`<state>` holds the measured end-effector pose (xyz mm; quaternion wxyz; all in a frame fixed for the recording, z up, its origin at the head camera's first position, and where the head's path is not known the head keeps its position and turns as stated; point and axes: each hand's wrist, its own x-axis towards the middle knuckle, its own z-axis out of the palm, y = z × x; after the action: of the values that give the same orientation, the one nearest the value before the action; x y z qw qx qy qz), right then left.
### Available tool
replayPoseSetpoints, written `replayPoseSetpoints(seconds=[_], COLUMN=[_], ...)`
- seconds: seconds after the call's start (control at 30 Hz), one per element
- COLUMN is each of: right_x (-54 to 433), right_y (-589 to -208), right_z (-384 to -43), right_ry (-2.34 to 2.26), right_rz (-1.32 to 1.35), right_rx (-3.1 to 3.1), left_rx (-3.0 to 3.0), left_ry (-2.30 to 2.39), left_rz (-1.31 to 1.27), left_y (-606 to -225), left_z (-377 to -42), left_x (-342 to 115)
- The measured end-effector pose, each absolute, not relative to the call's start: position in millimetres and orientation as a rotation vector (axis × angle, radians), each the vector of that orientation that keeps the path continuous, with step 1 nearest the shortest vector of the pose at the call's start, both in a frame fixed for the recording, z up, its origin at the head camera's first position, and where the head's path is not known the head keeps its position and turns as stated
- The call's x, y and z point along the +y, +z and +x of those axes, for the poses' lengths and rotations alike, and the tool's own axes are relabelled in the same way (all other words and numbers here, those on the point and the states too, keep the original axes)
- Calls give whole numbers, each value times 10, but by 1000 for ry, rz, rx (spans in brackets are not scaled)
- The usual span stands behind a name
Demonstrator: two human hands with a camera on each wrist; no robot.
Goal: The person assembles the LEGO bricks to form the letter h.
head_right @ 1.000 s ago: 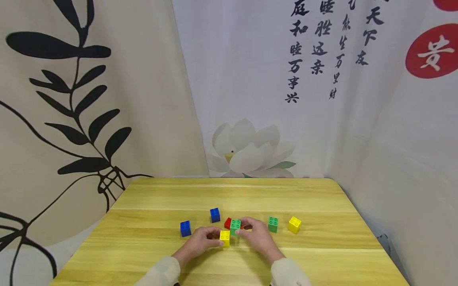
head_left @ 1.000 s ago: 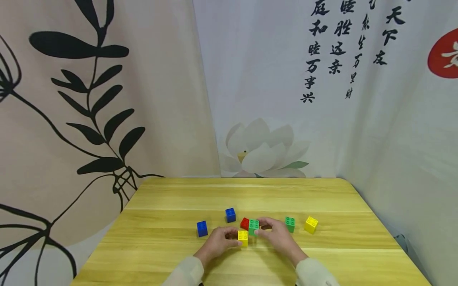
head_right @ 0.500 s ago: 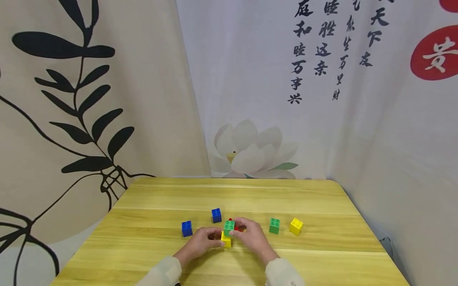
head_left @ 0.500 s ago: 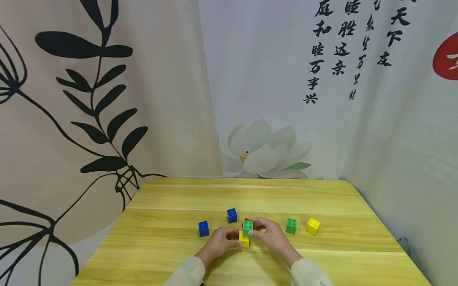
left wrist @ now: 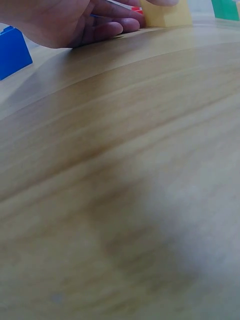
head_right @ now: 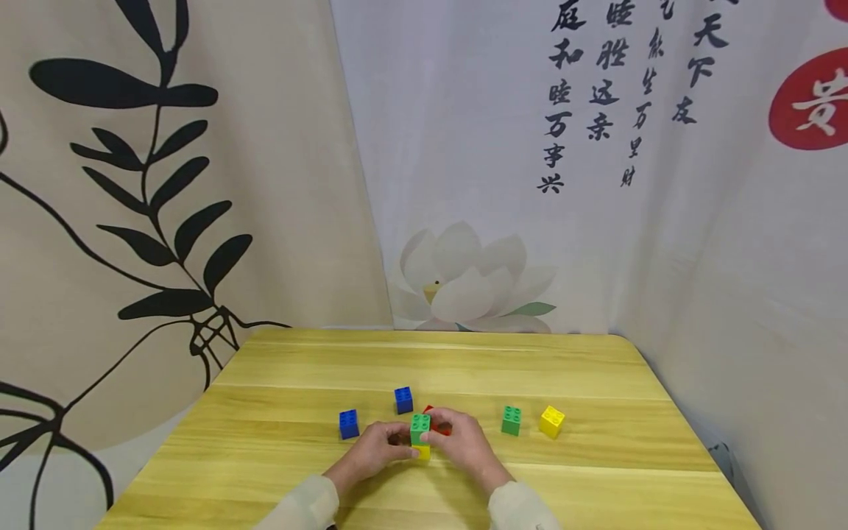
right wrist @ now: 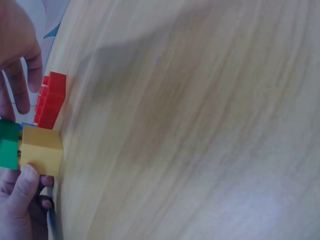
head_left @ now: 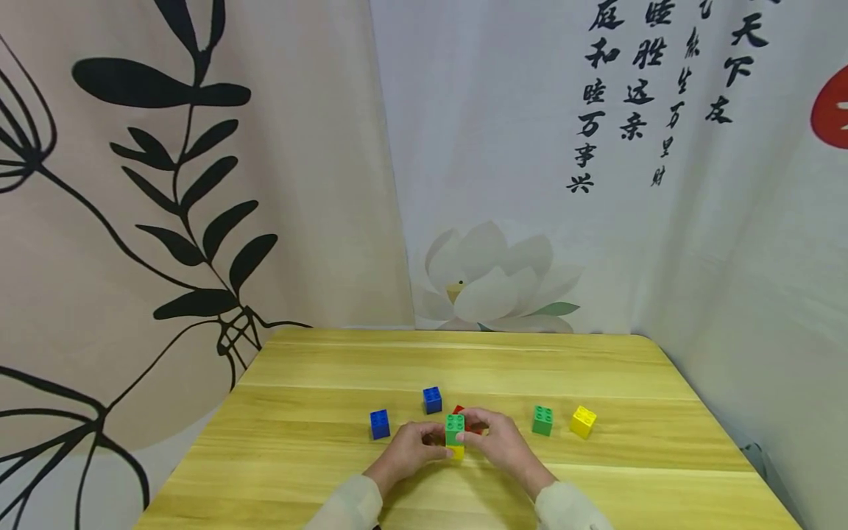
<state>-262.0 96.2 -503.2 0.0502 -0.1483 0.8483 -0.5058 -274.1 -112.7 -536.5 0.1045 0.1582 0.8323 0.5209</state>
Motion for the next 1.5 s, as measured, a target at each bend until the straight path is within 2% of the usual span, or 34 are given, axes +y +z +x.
replayPoseSetpoints(seconds=[0.6,1.5], right_x=[1014,989], right_y=[-5008,-5183], right_z=[-2644,-2606], right_ry=[-1435,-1562], right_rz=[-524,-528], right_rx=[2600,2600], left_rx=[2455,2471], left_ry=[1537,1537], left_rz=[472,437], left_y=[-5369,-5392], left_z=[-2756,-2726], left_x=[-1116,-1095])
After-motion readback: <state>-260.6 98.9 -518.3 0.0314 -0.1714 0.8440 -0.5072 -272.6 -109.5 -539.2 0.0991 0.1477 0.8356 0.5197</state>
